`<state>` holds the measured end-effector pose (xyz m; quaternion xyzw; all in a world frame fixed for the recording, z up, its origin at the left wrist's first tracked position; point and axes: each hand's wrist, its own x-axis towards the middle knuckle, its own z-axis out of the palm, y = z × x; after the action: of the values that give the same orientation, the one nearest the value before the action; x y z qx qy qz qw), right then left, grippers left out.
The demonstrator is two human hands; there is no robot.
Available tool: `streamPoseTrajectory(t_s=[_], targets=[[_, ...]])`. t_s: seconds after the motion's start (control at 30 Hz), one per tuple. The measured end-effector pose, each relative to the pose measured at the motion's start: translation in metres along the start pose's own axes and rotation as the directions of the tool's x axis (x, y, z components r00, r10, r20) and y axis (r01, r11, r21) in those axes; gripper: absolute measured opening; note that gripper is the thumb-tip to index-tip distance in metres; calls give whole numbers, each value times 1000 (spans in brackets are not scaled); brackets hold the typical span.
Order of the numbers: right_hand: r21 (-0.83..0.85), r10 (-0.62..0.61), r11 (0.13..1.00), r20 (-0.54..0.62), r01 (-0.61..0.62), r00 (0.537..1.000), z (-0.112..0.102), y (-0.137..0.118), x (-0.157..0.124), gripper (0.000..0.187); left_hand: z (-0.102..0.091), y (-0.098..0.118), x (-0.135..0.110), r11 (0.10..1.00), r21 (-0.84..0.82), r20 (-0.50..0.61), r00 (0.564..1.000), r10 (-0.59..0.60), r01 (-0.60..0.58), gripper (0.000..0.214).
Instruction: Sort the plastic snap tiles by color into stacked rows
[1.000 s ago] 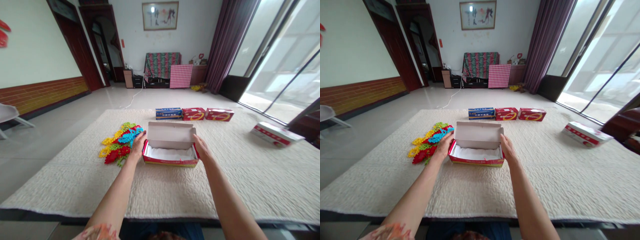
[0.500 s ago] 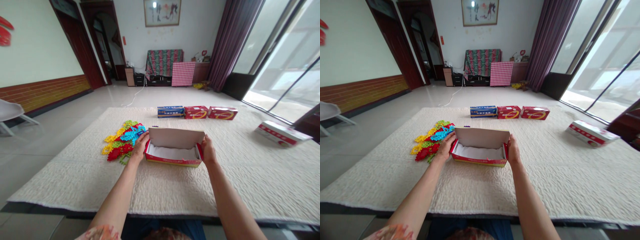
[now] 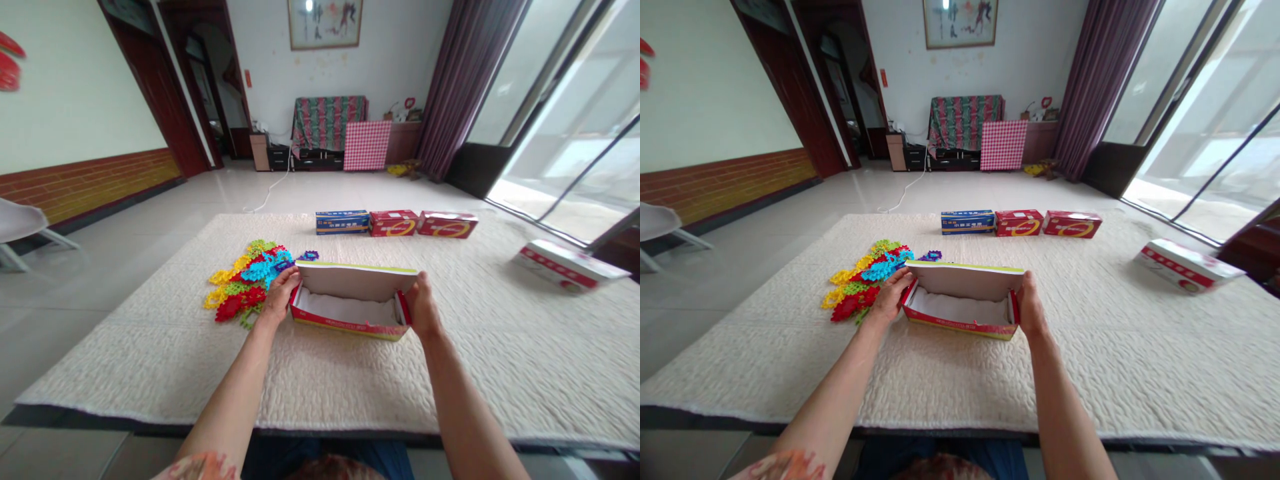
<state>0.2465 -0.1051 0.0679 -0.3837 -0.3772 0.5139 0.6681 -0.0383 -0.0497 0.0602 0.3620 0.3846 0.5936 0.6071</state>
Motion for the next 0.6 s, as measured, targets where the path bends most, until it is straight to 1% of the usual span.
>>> streamPoseTrajectory(t_s=[0.1,0.2,0.37,0.5,0.6], targets=[[1,54,999,36,-54,998,-2,-4,0,63,1,2,-1,1000,13,-15,1000,2,-2,45],[22,58,998,28,-58,998,-4,-7,0,56,0,1,-1,1000,30,-25,1000,2,-2,44],[-50,28,998,-37,-30,999,-5,-9,5,43,-1,-2,-1,999,33,-64,998,6,-4,46],[-33,-63,998,-165,59,984,-2,-10,8,35,0,-2,0,999,40,-63,998,8,-5,46],[-30,-113,994,-203,109,973,2,-11,7,30,1,-1,2,999,44,-66,998,11,-8,46]])
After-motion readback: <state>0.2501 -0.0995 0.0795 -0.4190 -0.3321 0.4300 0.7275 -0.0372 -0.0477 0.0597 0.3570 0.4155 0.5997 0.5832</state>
